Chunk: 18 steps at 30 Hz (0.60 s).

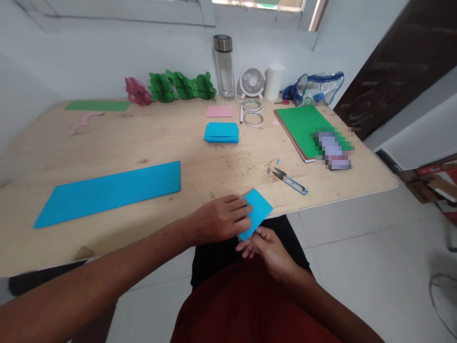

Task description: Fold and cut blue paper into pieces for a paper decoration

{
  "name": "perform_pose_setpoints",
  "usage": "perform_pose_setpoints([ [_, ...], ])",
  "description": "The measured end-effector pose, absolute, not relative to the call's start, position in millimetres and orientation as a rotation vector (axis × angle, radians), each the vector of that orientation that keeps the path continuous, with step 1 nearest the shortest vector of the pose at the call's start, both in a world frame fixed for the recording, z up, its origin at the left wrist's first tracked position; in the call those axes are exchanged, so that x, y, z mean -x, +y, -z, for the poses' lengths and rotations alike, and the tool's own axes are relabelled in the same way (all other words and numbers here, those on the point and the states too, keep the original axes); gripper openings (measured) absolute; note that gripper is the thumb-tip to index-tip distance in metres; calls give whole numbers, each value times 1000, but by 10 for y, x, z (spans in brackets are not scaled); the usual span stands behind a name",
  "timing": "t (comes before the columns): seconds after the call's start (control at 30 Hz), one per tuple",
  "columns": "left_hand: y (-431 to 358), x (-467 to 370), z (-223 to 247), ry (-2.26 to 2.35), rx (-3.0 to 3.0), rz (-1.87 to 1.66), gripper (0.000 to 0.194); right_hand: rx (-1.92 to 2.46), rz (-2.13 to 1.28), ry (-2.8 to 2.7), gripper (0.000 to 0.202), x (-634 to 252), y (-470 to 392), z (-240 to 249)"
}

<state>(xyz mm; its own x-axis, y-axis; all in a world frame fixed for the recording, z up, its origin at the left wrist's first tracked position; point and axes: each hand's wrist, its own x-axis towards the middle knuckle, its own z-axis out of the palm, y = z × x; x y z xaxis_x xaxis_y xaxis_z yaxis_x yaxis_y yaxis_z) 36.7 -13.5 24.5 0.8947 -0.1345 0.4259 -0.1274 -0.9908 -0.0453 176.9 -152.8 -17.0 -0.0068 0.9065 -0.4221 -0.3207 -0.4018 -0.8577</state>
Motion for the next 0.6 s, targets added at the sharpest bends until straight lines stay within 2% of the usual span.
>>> perform_pose_setpoints([
  [0.37,62,-325,-161,255,3082,676,17,1124,-1524,-172,38,-1439,-1434,176],
  [0.6,73,-335,-103,304,3089,655,18,1073,-1562,-75,34,-1434,-1452,123],
])
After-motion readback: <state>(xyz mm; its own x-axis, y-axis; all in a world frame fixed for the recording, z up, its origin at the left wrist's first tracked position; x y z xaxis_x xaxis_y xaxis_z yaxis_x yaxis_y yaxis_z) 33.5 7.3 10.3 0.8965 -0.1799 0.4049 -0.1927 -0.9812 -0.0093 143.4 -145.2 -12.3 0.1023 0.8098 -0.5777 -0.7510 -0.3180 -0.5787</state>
